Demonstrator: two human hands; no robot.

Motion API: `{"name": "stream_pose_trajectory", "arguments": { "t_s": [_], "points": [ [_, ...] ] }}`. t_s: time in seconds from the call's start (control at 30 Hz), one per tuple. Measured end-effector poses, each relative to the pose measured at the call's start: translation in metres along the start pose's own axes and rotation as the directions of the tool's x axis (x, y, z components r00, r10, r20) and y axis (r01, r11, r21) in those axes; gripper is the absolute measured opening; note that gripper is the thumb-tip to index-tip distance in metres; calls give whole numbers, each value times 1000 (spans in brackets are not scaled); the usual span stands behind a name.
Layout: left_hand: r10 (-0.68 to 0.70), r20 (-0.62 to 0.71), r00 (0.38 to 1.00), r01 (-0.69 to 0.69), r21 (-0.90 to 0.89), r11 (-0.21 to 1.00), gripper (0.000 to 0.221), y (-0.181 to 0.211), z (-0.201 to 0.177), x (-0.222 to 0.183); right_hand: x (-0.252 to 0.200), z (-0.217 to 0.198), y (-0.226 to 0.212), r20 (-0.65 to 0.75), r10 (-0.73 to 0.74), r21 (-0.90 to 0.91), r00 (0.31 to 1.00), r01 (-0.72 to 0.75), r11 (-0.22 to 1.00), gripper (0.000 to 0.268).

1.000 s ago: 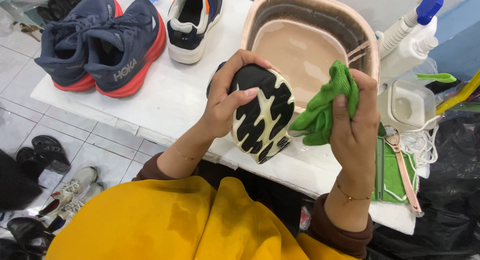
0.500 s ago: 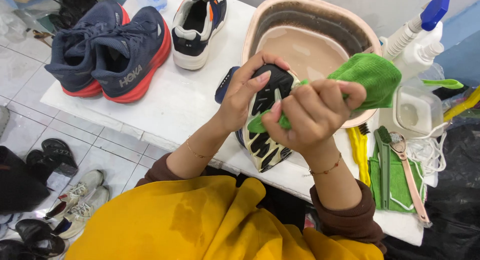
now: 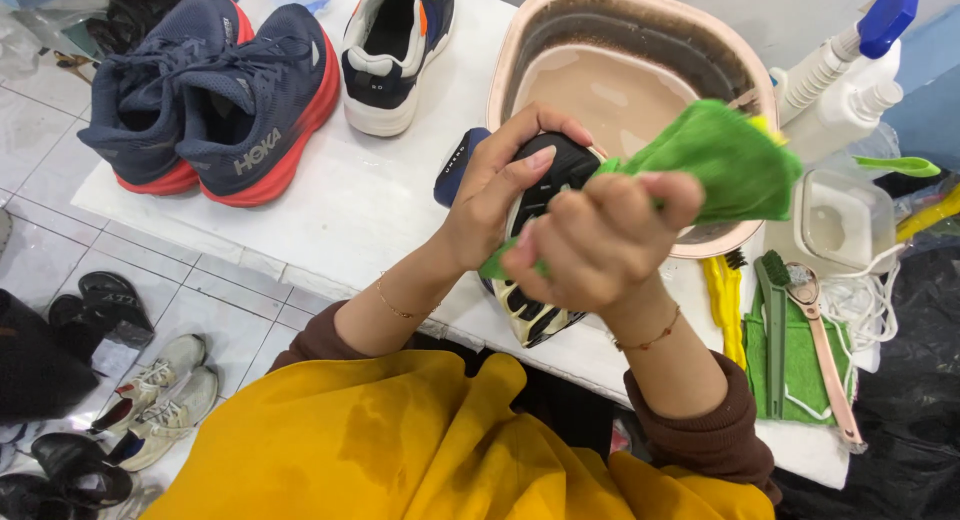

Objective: Cleaning sneakers by wiping the soles with a cloth and washing the shoelaces in a basin of water

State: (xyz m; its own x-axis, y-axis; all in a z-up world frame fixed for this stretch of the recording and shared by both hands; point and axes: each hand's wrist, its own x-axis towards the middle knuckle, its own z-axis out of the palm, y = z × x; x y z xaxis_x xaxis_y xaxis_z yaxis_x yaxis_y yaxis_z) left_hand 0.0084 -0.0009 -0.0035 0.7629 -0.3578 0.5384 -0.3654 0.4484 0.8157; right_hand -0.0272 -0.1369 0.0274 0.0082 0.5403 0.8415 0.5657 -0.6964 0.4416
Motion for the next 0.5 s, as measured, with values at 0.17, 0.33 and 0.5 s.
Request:
{"name": "stream_pose_trajectory", "arguments": {
  "t_s": [0.17,0.33,0.5],
  "points": [
    [12,23,1000,-12,21,1000,36,-1,-3,-2,-29,-1,41,21,78,-52,997,-77,996,24],
    [30,28,999,-30,27,999,35,-2,-5,0,-43,-14,38,-66,159,-84,985,-165,983,22],
    [39,60,997,-41,38,998,39,-3,-3,1,-46,-1,6,-42,-5,43,999,7,999,25]
  ]
}}
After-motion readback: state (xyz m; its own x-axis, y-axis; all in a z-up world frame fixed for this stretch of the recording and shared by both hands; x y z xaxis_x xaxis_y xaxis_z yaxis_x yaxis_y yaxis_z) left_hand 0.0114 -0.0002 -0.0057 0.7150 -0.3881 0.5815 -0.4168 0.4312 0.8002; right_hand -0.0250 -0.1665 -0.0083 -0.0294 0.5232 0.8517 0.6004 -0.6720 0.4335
